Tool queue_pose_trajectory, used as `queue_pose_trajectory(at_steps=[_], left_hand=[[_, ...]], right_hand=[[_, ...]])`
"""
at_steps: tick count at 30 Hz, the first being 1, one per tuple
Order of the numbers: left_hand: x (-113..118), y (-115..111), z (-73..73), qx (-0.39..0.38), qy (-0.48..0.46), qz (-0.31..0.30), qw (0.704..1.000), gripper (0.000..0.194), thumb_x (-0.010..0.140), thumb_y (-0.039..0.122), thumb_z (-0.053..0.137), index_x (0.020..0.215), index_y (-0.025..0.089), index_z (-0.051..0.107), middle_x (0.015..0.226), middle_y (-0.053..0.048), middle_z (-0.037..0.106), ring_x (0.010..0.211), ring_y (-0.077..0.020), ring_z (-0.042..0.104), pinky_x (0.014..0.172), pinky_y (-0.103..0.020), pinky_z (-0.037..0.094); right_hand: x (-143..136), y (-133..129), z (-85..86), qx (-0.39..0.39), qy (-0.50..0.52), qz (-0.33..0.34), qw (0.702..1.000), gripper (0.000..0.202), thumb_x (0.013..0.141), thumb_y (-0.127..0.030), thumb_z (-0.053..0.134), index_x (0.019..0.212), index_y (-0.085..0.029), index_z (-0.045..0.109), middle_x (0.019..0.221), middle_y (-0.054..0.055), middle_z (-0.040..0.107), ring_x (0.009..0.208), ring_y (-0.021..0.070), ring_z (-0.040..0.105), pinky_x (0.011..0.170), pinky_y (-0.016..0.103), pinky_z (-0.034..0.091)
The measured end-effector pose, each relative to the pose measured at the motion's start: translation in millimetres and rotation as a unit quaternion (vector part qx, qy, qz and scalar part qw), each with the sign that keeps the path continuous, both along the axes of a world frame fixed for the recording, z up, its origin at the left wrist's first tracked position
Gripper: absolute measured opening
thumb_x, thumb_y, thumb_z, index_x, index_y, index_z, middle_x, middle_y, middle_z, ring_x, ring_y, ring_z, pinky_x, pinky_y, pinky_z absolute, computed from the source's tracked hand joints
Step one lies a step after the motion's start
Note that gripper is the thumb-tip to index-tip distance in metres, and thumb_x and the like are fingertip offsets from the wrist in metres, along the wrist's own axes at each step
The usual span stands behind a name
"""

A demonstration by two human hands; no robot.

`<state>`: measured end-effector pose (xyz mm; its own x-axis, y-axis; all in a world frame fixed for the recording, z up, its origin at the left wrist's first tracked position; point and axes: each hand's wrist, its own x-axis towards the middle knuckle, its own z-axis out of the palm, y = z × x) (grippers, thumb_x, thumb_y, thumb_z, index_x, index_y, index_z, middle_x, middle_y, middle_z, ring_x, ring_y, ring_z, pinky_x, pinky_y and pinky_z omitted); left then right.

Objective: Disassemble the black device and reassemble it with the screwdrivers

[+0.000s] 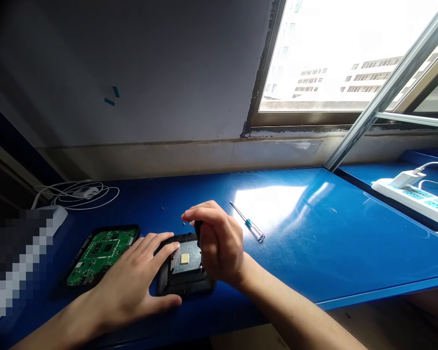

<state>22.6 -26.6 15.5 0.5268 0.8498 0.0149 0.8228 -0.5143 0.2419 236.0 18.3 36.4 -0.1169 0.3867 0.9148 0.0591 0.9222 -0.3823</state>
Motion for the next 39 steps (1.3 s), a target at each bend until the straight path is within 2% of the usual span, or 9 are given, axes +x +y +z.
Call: queue_pose_trajectory(at_steps=[5, 8, 13, 16, 19, 24, 29, 35, 39], left_hand=[[-0.8, -0.6, -0.7, 0.009, 0.002, -0.005, 1.000, 0.084, 0.081, 0.068, 0.082, 0.144, 0.018, 0.061, 0.154, -0.019, 0.057, 0.136, -0.0447, 0.056, 0.111, -0.067, 0.050], [-1.5, -0.5, -2.5, 0.015, 0.003, -0.006, 1.000, 0.085, 0.081, 0.070, 0.081, 0.146, 0.019, 0.060, 0.155, -0.019, 0.057, 0.137, -0.0452, 0.056, 0.111, -0.067, 0.051], [-1.8, -0.8, -3.7, 0.020, 0.002, -0.008, 1.000, 0.084, 0.080, 0.069, 0.082, 0.145, 0.020, 0.060, 0.154, -0.019, 0.057, 0.137, -0.0452, 0.056, 0.110, -0.067, 0.051], [-1.3, -0.3, -2.9, 0.023, -0.001, -0.007, 1.000, 0.083, 0.080, 0.069, 0.083, 0.143, 0.019, 0.062, 0.153, -0.019, 0.058, 0.135, -0.0451, 0.057, 0.109, -0.067, 0.052], [-0.9, 0.4, -2.8, 0.023, -0.003, -0.008, 1.000, 0.084, 0.080, 0.069, 0.083, 0.144, 0.018, 0.061, 0.153, -0.019, 0.058, 0.135, -0.0452, 0.057, 0.109, -0.067, 0.051], [-0.7, -0.3, -2.5, 0.017, 0.002, -0.010, 1.000, 0.084, 0.080, 0.068, 0.083, 0.145, 0.019, 0.060, 0.154, -0.019, 0.057, 0.137, -0.0446, 0.056, 0.110, -0.067, 0.051], [0.0, -0.7, 1.1, 0.011, 0.009, -0.010, 1.000, 0.086, 0.082, 0.070, 0.081, 0.147, 0.017, 0.059, 0.155, -0.021, 0.057, 0.136, -0.0452, 0.057, 0.111, -0.068, 0.051], [0.2, -0.4, 2.2, 0.005, 0.011, -0.009, 1.000, 0.086, 0.081, 0.068, 0.082, 0.146, 0.017, 0.060, 0.156, -0.021, 0.056, 0.138, -0.0460, 0.055, 0.111, -0.069, 0.049], [0.0, -0.6, 1.9, 0.007, 0.007, -0.010, 1.000, 0.085, 0.082, 0.068, 0.081, 0.146, 0.017, 0.061, 0.155, -0.021, 0.057, 0.137, -0.0461, 0.056, 0.111, -0.070, 0.050]], right_hand=[[2.8, -0.9, 3.7, 0.023, -0.015, -0.063, 0.998, 0.015, 0.106, -0.028, 0.059, 0.115, -0.022, 0.068, 0.102, 0.008, 0.065, 0.085, 0.0202, 0.069, 0.065, 0.038, 0.064], [1.9, -2.0, 6.9, 0.044, -0.022, -0.111, 0.993, 0.019, 0.100, -0.012, 0.063, 0.114, -0.023, 0.069, 0.093, 0.004, 0.065, 0.075, 0.0160, 0.067, 0.056, 0.030, 0.059], [1.8, -2.1, 3.8, 0.000, -0.004, -0.045, 0.999, 0.032, 0.109, -0.012, 0.038, 0.123, -0.023, 0.065, 0.102, 0.007, 0.074, 0.088, 0.0181, 0.072, 0.067, 0.035, 0.064], [3.1, -1.4, 4.1, 0.026, -0.028, -0.060, 0.997, 0.020, 0.108, -0.029, 0.054, 0.121, -0.022, 0.068, 0.103, 0.008, 0.067, 0.086, 0.0201, 0.069, 0.064, 0.036, 0.063], [2.4, -1.0, 5.9, 0.049, -0.035, -0.100, 0.993, 0.019, 0.103, -0.019, 0.061, 0.121, -0.022, 0.069, 0.094, 0.005, 0.064, 0.076, 0.0162, 0.065, 0.059, 0.031, 0.059], [0.9, -0.3, 2.7, 0.002, 0.014, -0.025, 1.000, 0.033, 0.110, -0.013, 0.035, 0.125, -0.023, 0.062, 0.099, 0.006, 0.073, 0.085, 0.0176, 0.071, 0.064, 0.033, 0.062], [1.9, 0.6, 3.3, 0.029, -0.018, -0.077, 0.996, 0.016, 0.103, -0.025, 0.063, 0.118, -0.023, 0.067, 0.100, 0.006, 0.063, 0.079, 0.0176, 0.066, 0.060, 0.035, 0.061], [2.2, 0.3, 1.9, 0.003, -0.001, -0.034, 0.999, 0.034, 0.110, -0.015, 0.036, 0.128, -0.024, 0.064, 0.105, 0.008, 0.073, 0.088, 0.0192, 0.071, 0.066, 0.036, 0.064], [3.5, 0.8, 1.8, 0.016, -0.031, -0.071, 0.997, 0.020, 0.106, -0.027, 0.056, 0.124, -0.024, 0.066, 0.109, 0.009, 0.063, 0.087, 0.0198, 0.068, 0.065, 0.037, 0.063]])
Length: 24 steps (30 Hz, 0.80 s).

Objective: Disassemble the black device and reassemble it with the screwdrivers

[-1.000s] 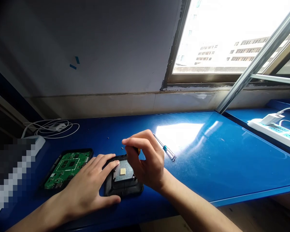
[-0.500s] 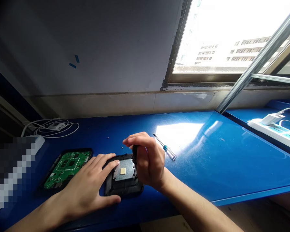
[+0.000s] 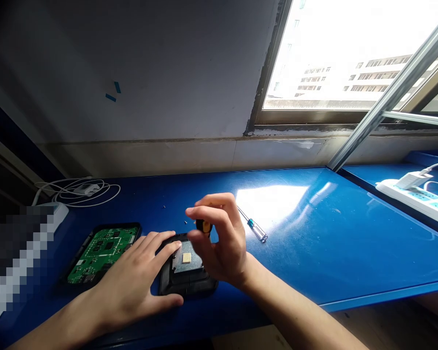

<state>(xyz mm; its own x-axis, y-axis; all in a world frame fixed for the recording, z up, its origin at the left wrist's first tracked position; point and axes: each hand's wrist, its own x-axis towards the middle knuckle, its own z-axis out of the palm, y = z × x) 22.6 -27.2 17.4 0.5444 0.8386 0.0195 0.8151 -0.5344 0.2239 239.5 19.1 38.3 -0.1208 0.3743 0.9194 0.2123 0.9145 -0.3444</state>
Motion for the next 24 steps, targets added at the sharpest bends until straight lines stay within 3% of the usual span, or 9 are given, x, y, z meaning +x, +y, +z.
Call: queue_pose_trajectory(at_steps=[3, 5, 9, 13, 15, 20, 22, 24], left_hand=[[-0.3, 0.1, -0.3, -0.002, 0.003, 0.001, 1.000, 0.086, 0.083, 0.069, 0.080, 0.147, 0.016, 0.059, 0.156, -0.022, 0.055, 0.138, -0.0463, 0.055, 0.112, -0.070, 0.049], [-0.4, 0.2, -0.5, -0.004, 0.004, 0.001, 1.000, 0.086, 0.083, 0.068, 0.080, 0.148, 0.017, 0.058, 0.157, -0.021, 0.055, 0.140, -0.0460, 0.054, 0.113, -0.069, 0.048], [-0.2, 0.0, -0.5, -0.005, 0.000, 0.000, 1.000, 0.085, 0.082, 0.067, 0.082, 0.147, 0.017, 0.059, 0.156, -0.021, 0.055, 0.139, -0.0456, 0.054, 0.112, -0.068, 0.049], [-0.7, -0.2, -1.3, 0.000, -0.005, -0.003, 1.000, 0.086, 0.082, 0.068, 0.082, 0.146, 0.016, 0.060, 0.156, -0.022, 0.055, 0.138, -0.0462, 0.055, 0.111, -0.069, 0.049], [-1.4, -0.1, -2.4, 0.007, -0.012, -0.001, 1.000, 0.085, 0.081, 0.069, 0.082, 0.146, 0.018, 0.060, 0.155, -0.021, 0.056, 0.138, -0.0460, 0.055, 0.111, -0.068, 0.050], [-1.6, 0.3, -3.4, 0.008, -0.019, 0.005, 1.000, 0.087, 0.078, 0.068, 0.085, 0.146, 0.020, 0.060, 0.154, -0.020, 0.057, 0.137, -0.0455, 0.056, 0.111, -0.066, 0.051], [-1.1, 0.0, -2.4, 0.003, -0.014, 0.005, 1.000, 0.087, 0.079, 0.068, 0.084, 0.146, 0.019, 0.060, 0.155, -0.020, 0.056, 0.138, -0.0459, 0.055, 0.111, -0.067, 0.050], [-1.0, -0.6, -1.4, -0.001, -0.010, 0.003, 1.000, 0.087, 0.081, 0.069, 0.083, 0.148, 0.018, 0.059, 0.156, -0.021, 0.055, 0.139, -0.0461, 0.055, 0.112, -0.067, 0.049]], right_hand=[[-1.7, 0.9, 2.6, 0.029, -0.008, -0.042, 0.999, 0.021, 0.099, -0.018, 0.068, 0.119, -0.026, 0.067, 0.097, 0.004, 0.061, 0.077, 0.0162, 0.065, 0.060, 0.032, 0.060], [-3.2, 1.0, 2.5, 0.014, -0.002, -0.024, 1.000, 0.026, 0.104, -0.012, 0.056, 0.124, -0.026, 0.065, 0.099, 0.004, 0.067, 0.078, 0.0160, 0.067, 0.061, 0.031, 0.061], [-2.8, 0.4, -1.5, -0.043, 0.042, 0.042, 0.997, 0.036, 0.110, -0.016, 0.034, 0.130, -0.025, 0.062, 0.107, 0.007, 0.073, 0.087, 0.0188, 0.072, 0.068, 0.036, 0.065], [-0.2, 0.8, -1.0, -0.011, 0.018, 0.000, 1.000, 0.020, 0.106, -0.025, 0.056, 0.121, -0.023, 0.068, 0.103, 0.007, 0.065, 0.081, 0.0186, 0.069, 0.064, 0.037, 0.063], [-0.6, 1.0, 0.4, 0.004, 0.008, -0.035, 0.999, 0.022, 0.101, -0.018, 0.064, 0.121, -0.024, 0.069, 0.098, 0.005, 0.063, 0.077, 0.0173, 0.067, 0.061, 0.034, 0.060], [-3.6, 0.9, 0.3, -0.041, 0.043, 0.009, 0.998, 0.038, 0.108, -0.011, 0.036, 0.128, -0.026, 0.064, 0.104, 0.005, 0.074, 0.080, 0.0164, 0.073, 0.064, 0.034, 0.064], [-3.0, 1.1, 0.5, -0.042, 0.037, 0.021, 0.998, 0.032, 0.109, -0.016, 0.039, 0.125, -0.025, 0.065, 0.111, 0.008, 0.073, 0.084, 0.0181, 0.073, 0.065, 0.037, 0.065], [-1.8, 1.7, 1.4, -0.024, 0.016, -0.003, 1.000, 0.023, 0.105, -0.020, 0.055, 0.123, -0.025, 0.067, 0.109, 0.008, 0.068, 0.083, 0.0186, 0.071, 0.064, 0.037, 0.064]])
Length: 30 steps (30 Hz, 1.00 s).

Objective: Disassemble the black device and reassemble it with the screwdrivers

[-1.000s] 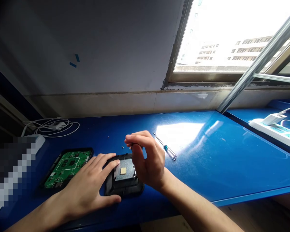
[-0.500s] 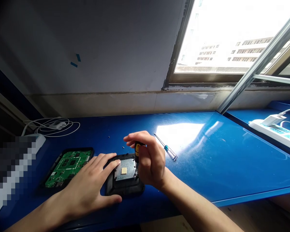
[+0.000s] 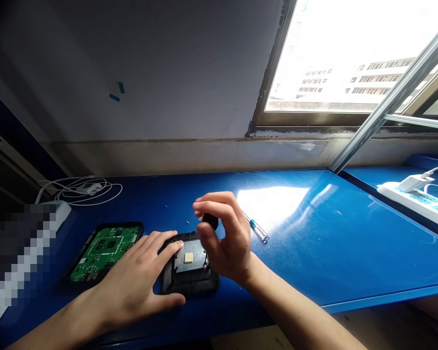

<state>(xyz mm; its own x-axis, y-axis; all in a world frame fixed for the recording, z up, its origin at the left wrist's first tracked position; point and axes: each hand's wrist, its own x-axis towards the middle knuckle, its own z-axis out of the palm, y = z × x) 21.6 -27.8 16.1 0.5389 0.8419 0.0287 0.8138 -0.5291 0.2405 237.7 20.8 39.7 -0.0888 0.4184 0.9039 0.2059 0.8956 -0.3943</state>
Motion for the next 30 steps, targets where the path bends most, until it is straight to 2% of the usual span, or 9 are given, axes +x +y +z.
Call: queue_pose_trajectory(at_steps=[2, 4, 9, 12, 14, 19, 22, 25, 30], left_hand=[[-0.2, -0.5, 0.4, 0.000, 0.002, -0.002, 1.000, 0.087, 0.082, 0.069, 0.081, 0.148, 0.019, 0.058, 0.156, -0.021, 0.056, 0.139, -0.0458, 0.055, 0.112, -0.067, 0.049], [-0.5, -0.6, -0.2, 0.005, -0.001, -0.002, 1.000, 0.086, 0.081, 0.070, 0.081, 0.147, 0.019, 0.059, 0.155, -0.020, 0.057, 0.139, -0.0454, 0.055, 0.112, -0.067, 0.050], [-0.5, 0.1, -3.1, 0.015, -0.009, -0.001, 1.000, 0.084, 0.079, 0.068, 0.084, 0.144, 0.020, 0.061, 0.154, -0.019, 0.058, 0.137, -0.0450, 0.057, 0.110, -0.066, 0.051], [-0.8, -0.2, -3.7, 0.017, -0.012, -0.005, 1.000, 0.083, 0.080, 0.068, 0.083, 0.144, 0.019, 0.061, 0.154, -0.020, 0.058, 0.137, -0.0457, 0.057, 0.110, -0.068, 0.051], [-1.1, -0.4, -3.4, 0.018, -0.013, -0.008, 1.000, 0.083, 0.081, 0.068, 0.083, 0.144, 0.019, 0.061, 0.154, -0.020, 0.058, 0.138, -0.0464, 0.056, 0.110, -0.068, 0.051], [-0.8, 0.2, -1.2, 0.010, 0.005, -0.005, 1.000, 0.083, 0.081, 0.068, 0.083, 0.145, 0.019, 0.061, 0.155, -0.020, 0.057, 0.138, -0.0454, 0.056, 0.111, -0.067, 0.051], [-0.2, 0.3, 0.1, 0.007, 0.016, -0.007, 1.000, 0.083, 0.082, 0.069, 0.081, 0.145, 0.020, 0.060, 0.155, -0.020, 0.057, 0.139, -0.0444, 0.056, 0.112, -0.066, 0.051], [0.2, 0.1, 0.7, 0.004, 0.021, -0.010, 1.000, 0.084, 0.084, 0.070, 0.079, 0.147, 0.019, 0.059, 0.156, -0.020, 0.056, 0.140, -0.0444, 0.055, 0.112, -0.067, 0.050], [0.1, 0.0, 0.4, -0.001, 0.022, -0.007, 1.000, 0.085, 0.082, 0.069, 0.081, 0.147, 0.019, 0.059, 0.156, -0.020, 0.056, 0.139, -0.0446, 0.055, 0.112, -0.067, 0.050]], right_hand=[[1.0, 0.6, 0.6, 0.019, -0.011, -0.036, 0.999, 0.026, 0.099, -0.015, 0.065, 0.123, -0.025, 0.069, 0.101, 0.005, 0.063, 0.078, 0.0166, 0.068, 0.061, 0.034, 0.062], [1.6, 0.9, -0.1, 0.020, -0.001, -0.042, 0.999, 0.030, 0.101, -0.010, 0.058, 0.125, -0.025, 0.069, 0.097, 0.004, 0.065, 0.077, 0.0159, 0.068, 0.060, 0.032, 0.061], [3.6, 1.5, -3.1, -0.036, 0.037, 0.041, 0.998, 0.032, 0.111, -0.022, 0.037, 0.126, -0.025, 0.065, 0.106, 0.007, 0.074, 0.085, 0.0191, 0.073, 0.066, 0.038, 0.065], [4.2, 2.5, -0.8, -0.004, 0.009, -0.002, 1.000, 0.020, 0.107, -0.033, 0.056, 0.118, -0.024, 0.068, 0.102, 0.007, 0.067, 0.081, 0.0194, 0.070, 0.064, 0.039, 0.063], [3.4, 2.5, 1.1, 0.021, -0.001, -0.038, 0.999, 0.013, 0.102, -0.025, 0.065, 0.114, -0.025, 0.070, 0.096, 0.004, 0.064, 0.076, 0.0176, 0.067, 0.060, 0.035, 0.060], [2.1, 0.5, 0.8, -0.032, 0.048, 0.032, 0.998, 0.032, 0.110, -0.014, 0.037, 0.121, -0.024, 0.066, 0.106, 0.007, 0.075, 0.086, 0.0179, 0.073, 0.068, 0.036, 0.064], [3.5, 1.0, 0.7, -0.006, 0.024, 0.012, 1.000, 0.019, 0.108, -0.025, 0.051, 0.117, -0.024, 0.068, 0.106, 0.008, 0.070, 0.086, 0.0201, 0.071, 0.066, 0.039, 0.063], [3.5, 1.6, 1.4, 0.029, 0.000, -0.048, 0.998, 0.016, 0.101, -0.018, 0.063, 0.114, -0.024, 0.070, 0.095, 0.004, 0.066, 0.077, 0.0173, 0.067, 0.058, 0.034, 0.059], [2.9, 0.8, 0.8, -0.029, 0.038, 0.018, 0.999, 0.033, 0.110, -0.013, 0.035, 0.121, -0.024, 0.064, 0.110, 0.007, 0.076, 0.086, 0.0175, 0.075, 0.068, 0.037, 0.065]])
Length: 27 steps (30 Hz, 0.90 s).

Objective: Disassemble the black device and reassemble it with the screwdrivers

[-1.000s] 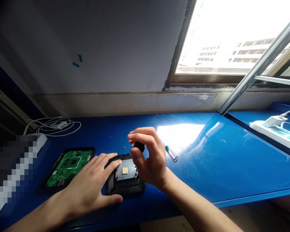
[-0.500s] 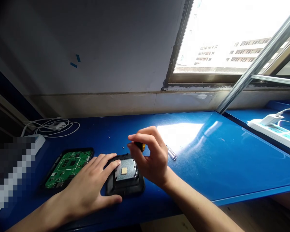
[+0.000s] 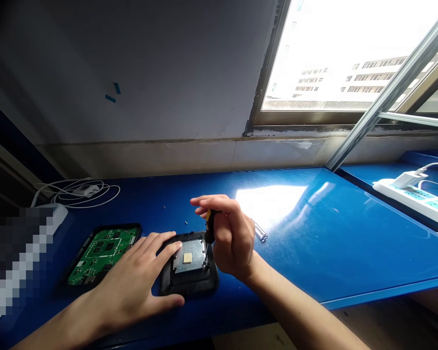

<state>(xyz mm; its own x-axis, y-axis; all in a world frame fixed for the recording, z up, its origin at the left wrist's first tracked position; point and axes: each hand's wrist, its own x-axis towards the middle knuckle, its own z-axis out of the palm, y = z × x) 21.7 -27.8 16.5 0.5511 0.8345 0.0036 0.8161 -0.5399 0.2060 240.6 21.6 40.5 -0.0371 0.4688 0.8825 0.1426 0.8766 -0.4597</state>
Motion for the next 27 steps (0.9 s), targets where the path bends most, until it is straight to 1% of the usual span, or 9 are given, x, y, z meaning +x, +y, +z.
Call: queue_pose_trajectory(at_steps=[2, 5, 8, 12, 15, 18, 21, 24, 27], left_hand=[[0, 0, -0.3, 0.002, 0.000, 0.001, 1.000, 0.085, 0.083, 0.070, 0.081, 0.148, 0.019, 0.058, 0.157, -0.020, 0.055, 0.140, -0.0446, 0.055, 0.113, -0.067, 0.050], [-1, 1, -0.5, 0.004, -0.003, 0.001, 1.000, 0.085, 0.083, 0.071, 0.079, 0.148, 0.020, 0.058, 0.158, -0.020, 0.055, 0.141, -0.0447, 0.054, 0.113, -0.067, 0.050], [0, 0, 0.1, 0.002, -0.008, 0.000, 1.000, 0.085, 0.083, 0.070, 0.080, 0.147, 0.019, 0.058, 0.157, -0.020, 0.055, 0.140, -0.0449, 0.054, 0.112, -0.067, 0.050], [0, 0, 0.9, 0.000, -0.006, 0.002, 1.000, 0.084, 0.081, 0.069, 0.082, 0.146, 0.020, 0.060, 0.155, -0.020, 0.057, 0.138, -0.0445, 0.056, 0.112, -0.066, 0.051], [0, 0, 0.4, 0.002, -0.008, 0.001, 1.000, 0.083, 0.082, 0.069, 0.082, 0.145, 0.020, 0.060, 0.156, -0.020, 0.056, 0.139, -0.0443, 0.055, 0.112, -0.066, 0.050], [-1, 1, -1.1, 0.004, -0.015, -0.002, 1.000, 0.084, 0.082, 0.069, 0.081, 0.146, 0.019, 0.060, 0.156, -0.020, 0.056, 0.138, -0.0451, 0.055, 0.112, -0.068, 0.050], [-1, 1, -2.7, 0.004, -0.021, -0.004, 1.000, 0.086, 0.082, 0.070, 0.081, 0.147, 0.018, 0.059, 0.157, -0.020, 0.055, 0.139, -0.0460, 0.055, 0.112, -0.069, 0.049], [-2, 1, -4.0, 0.005, -0.022, -0.004, 1.000, 0.086, 0.082, 0.069, 0.081, 0.148, 0.018, 0.059, 0.157, -0.021, 0.055, 0.140, -0.0466, 0.054, 0.112, -0.069, 0.049], [-3, 0, -5.0, 0.012, -0.025, -0.002, 1.000, 0.085, 0.083, 0.069, 0.081, 0.148, 0.019, 0.059, 0.156, -0.020, 0.056, 0.139, -0.0462, 0.054, 0.112, -0.068, 0.050]], right_hand=[[1, 1, 0.6, 0.014, -0.015, 0.001, 1.000, 0.023, 0.108, -0.017, 0.045, 0.119, -0.024, 0.065, 0.112, 0.008, 0.074, 0.088, 0.0195, 0.074, 0.068, 0.038, 0.065], [1, 2, 2.4, 0.069, -0.042, -0.064, 0.995, 0.019, 0.096, -0.014, 0.069, 0.112, -0.023, 0.069, 0.100, 0.005, 0.067, 0.079, 0.0175, 0.069, 0.062, 0.034, 0.061], [0, 1, 2.0, 0.060, -0.040, -0.076, 0.995, 0.028, 0.098, -0.006, 0.060, 0.117, -0.024, 0.069, 0.096, 0.003, 0.069, 0.076, 0.0152, 0.070, 0.060, 0.032, 0.061], [0, 0, -2.2, -0.003, -0.018, -0.020, 1.000, 0.038, 0.106, -0.008, 0.039, 0.129, -0.026, 0.063, 0.117, 0.006, 0.076, 0.090, 0.0180, 0.076, 0.072, 0.038, 0.067], [1, 2, -2.7, 0.013, -0.047, -0.003, 0.999, 0.033, 0.104, -0.012, 0.049, 0.130, -0.025, 0.064, 0.120, 0.009, 0.071, 0.097, 0.0211, 0.073, 0.073, 0.040, 0.065], [1, 5, -0.3, 0.061, -0.080, -0.047, 0.994, 0.034, 0.098, -0.010, 0.063, 0.128, -0.025, 0.067, 0.102, 0.005, 0.063, 0.083, 0.0170, 0.066, 0.064, 0.035, 0.059], [0, 6, 0.2, 0.069, -0.083, -0.059, 0.992, 0.042, 0.097, -0.005, 0.062, 0.134, -0.026, 0.065, 0.094, 0.002, 0.061, 0.075, 0.0141, 0.062, 0.061, 0.031, 0.056], [2, 7, -3.1, 0.043, -0.072, -0.054, 0.995, 0.048, 0.099, -0.004, 0.059, 0.140, -0.028, 0.062, 0.097, 0.002, 0.062, 0.072, 0.0130, 0.062, 0.059, 0.030, 0.058], [6, 14, -6.8, 0.029, -0.048, -0.082, 0.995, 0.046, 0.100, -0.007, 0.060, 0.139, -0.031, 0.062, 0.099, 0.001, 0.063, 0.067, 0.0114, 0.062, 0.055, 0.029, 0.058]])
